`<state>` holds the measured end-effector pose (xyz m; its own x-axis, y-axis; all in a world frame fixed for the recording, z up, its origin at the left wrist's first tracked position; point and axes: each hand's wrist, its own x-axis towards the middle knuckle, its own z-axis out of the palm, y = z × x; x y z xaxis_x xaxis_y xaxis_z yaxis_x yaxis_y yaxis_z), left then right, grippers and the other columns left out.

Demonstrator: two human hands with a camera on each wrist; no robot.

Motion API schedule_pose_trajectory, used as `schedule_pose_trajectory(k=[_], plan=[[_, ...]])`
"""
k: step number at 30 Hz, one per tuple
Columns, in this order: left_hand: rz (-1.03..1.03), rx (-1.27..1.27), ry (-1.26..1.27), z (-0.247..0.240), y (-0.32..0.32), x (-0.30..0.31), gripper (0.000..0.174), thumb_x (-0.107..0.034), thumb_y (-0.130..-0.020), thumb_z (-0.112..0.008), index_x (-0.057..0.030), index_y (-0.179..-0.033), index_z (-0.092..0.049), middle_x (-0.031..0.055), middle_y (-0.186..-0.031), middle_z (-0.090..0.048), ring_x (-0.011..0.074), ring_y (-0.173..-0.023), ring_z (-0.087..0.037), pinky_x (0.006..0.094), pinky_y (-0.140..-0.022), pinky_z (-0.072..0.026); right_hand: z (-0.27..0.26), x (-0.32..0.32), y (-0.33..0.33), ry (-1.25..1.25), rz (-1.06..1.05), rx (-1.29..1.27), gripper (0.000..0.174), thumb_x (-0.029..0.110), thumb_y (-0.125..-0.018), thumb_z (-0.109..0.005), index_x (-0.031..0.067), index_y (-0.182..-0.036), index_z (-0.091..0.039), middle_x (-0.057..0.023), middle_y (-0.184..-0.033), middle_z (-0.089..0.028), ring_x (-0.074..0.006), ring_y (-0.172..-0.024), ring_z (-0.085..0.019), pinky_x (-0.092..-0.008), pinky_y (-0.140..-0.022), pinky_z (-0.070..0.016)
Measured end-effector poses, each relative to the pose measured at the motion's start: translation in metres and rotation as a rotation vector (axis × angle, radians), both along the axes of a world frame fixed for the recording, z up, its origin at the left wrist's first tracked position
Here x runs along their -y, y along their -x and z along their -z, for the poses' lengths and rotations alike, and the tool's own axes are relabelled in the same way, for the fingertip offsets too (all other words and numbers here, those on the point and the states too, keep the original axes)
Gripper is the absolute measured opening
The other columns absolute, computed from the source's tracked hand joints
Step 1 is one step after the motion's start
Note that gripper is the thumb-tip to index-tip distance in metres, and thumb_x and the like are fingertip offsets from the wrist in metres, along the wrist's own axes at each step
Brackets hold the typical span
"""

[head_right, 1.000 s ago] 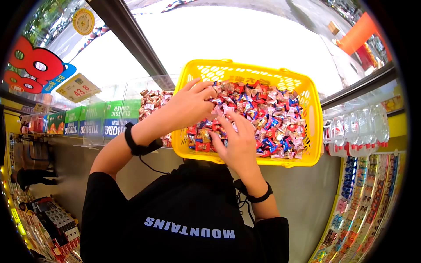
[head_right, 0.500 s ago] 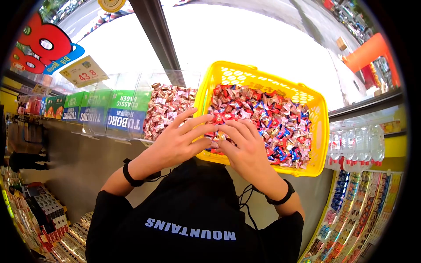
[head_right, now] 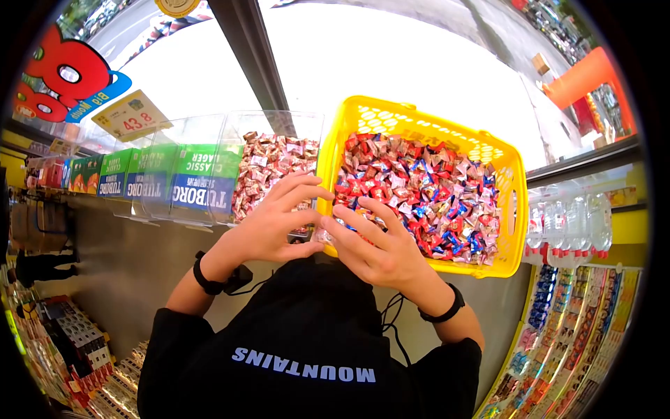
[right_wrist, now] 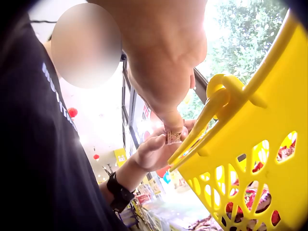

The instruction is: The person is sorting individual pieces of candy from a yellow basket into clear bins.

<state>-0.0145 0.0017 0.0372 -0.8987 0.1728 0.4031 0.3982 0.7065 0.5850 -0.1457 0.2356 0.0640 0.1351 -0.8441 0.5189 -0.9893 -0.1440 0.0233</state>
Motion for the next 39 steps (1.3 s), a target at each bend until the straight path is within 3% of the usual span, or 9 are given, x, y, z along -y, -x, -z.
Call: schedule_pose_trajectory(k=[3, 6, 12, 16, 22, 26, 29, 32, 39], plan=[[-0.141, -0.089, 0.067, 0.01, -0.001, 0.014, 0.028, -0.022, -0.077, -0.09, -0.0128, -0.099, -0.076, 0.0096, -0.142, -0.063, 0.0376, -0.145, -0.05, 0.0557, -0.124, -0.0378, 0.005, -0.002, -0.001, 0.011, 0.111, 0.061, 0.03, 0.01, -0.088, -0.079, 0.0083, -0.117, -0.078, -0.0119, -0.15, -0.062, -0.0343, -0.142, -0.057, -0.0568, -0.118, -0.0465], [-0.48, -0.151, 0.338, 0.035, -0.003, 0.047, 0.023, -0.021, -0.078, -0.089, -0.0179, -0.099, -0.079, 0.0099, -0.145, -0.062, 0.0392, -0.149, -0.046, 0.0588, -0.128, -0.0319, 0.02, -0.009, -0.007, 0.021, 0.287, 0.226, 0.042, 0.008, -0.088, -0.077, 0.0137, -0.129, -0.074, -0.0206, -0.161, -0.05, -0.0453, -0.148, -0.048, -0.0606, -0.12, -0.0424], [-0.747, 0.168, 0.61, 0.11, 0.022, 0.116, 0.022, -0.026, -0.084, -0.084, -0.0179, -0.104, -0.081, 0.013, -0.153, -0.057, 0.0399, -0.156, -0.036, 0.0629, -0.13, -0.0244, 0.036, -0.027, -0.008, -0.036, 0.385, 0.347, 0.05, 0.007, -0.082, -0.081, 0.0116, -0.131, -0.072, -0.0239, -0.161, -0.048, -0.0469, -0.148, -0.047, -0.0609, -0.121, -0.041], [-0.839, 0.157, 0.73, 0.157, 0.055, 0.137, 0.028, -0.027, -0.081, -0.085, -0.0176, -0.108, -0.082, 0.0149, -0.155, -0.056, 0.0393, -0.158, -0.035, 0.0634, -0.131, -0.0192, 0.045, -0.025, -0.009, 0.011, 0.393, 0.395, 0.051, 0.006, -0.082, -0.081, 0.0105, -0.133, -0.071, -0.0245, -0.161, -0.048, -0.0472, -0.148, -0.047, -0.0596, -0.12, -0.0417], [-1.002, 0.249, 0.859, 0.188, 0.069, 0.152, 0.029, -0.033, -0.089, -0.081, -0.0185, -0.114, -0.082, 0.0143, -0.155, -0.056, 0.0379, -0.158, -0.034, 0.0679, -0.131, -0.0132, 0.044, -0.029, -0.009, 0.037, 0.409, 0.447, 0.05, 0.005, -0.084, -0.081, 0.0102, -0.133, -0.07, -0.0252, -0.161, -0.047, -0.0479, -0.147, -0.047, -0.0584, -0.119, -0.042], [-1.022, 0.35, 0.823, 0.19, 0.069, 0.144, 0.034, -0.037, -0.094, -0.077, -0.0181, -0.123, -0.079, 0.0148, -0.158, -0.054, 0.0378, -0.16, -0.031, 0.0696, -0.132, -0.0025, 0.043, -0.029, -0.007, 0.037, 0.401, 0.453, 0.051, 0.007, -0.084, -0.081, 0.0104, -0.133, -0.069, -0.0257, -0.16, -0.047, -0.0483, -0.147, -0.047, -0.0589, -0.12, -0.0411], [-0.999, 0.297, 0.833, 0.184, 0.066, 0.134, 0.035, -0.036, -0.094, -0.076, -0.0163, -0.123, -0.078, 0.0157, -0.158, -0.054, 0.0387, -0.159, -0.034, 0.0709, -0.132, -0.0043, 0.048, -0.03, -0.005, 0.025, 0.381, 0.489, 0.051, 0.008, -0.083, -0.081, 0.0103, -0.133, -0.069, -0.0251, -0.16, -0.048, -0.0486, -0.147, -0.046, -0.0591, -0.12, -0.0408], [-1.016, 0.387, 0.675, 0.147, 0.066, 0.1, 0.041, -0.039, -0.094, -0.077, -0.019, -0.13, -0.074, 0.015, -0.158, -0.053, 0.0387, -0.157, -0.035, 0.0715, -0.13, -0.0085, 0.045, -0.028, -0.004, 0.028, 0.348, 0.502, 0.048, 0.011, -0.084, -0.081, 0.01, -0.131, -0.069, -0.0238, -0.159, -0.05, -0.047, -0.147, -0.048, -0.0596, -0.121, -0.0405], [-0.614, -0.045, 0.349, 0.076, 0.059, 0.039, 0.039, -0.016, -0.096, -0.072, -0.0132, -0.135, -0.07, 0.0177, -0.154, -0.055, 0.0407, -0.148, -0.048, 0.0673, -0.126, -0.0264, 0.03, -0.045, 0.005, -0.063, 0.395, 0.48, 0.049, 0.015, -0.084, -0.085, 0.0124, -0.13, -0.069, -0.0204, -0.155, -0.052, -0.0432, -0.145, -0.051, -0.0572, -0.12, -0.0414]])
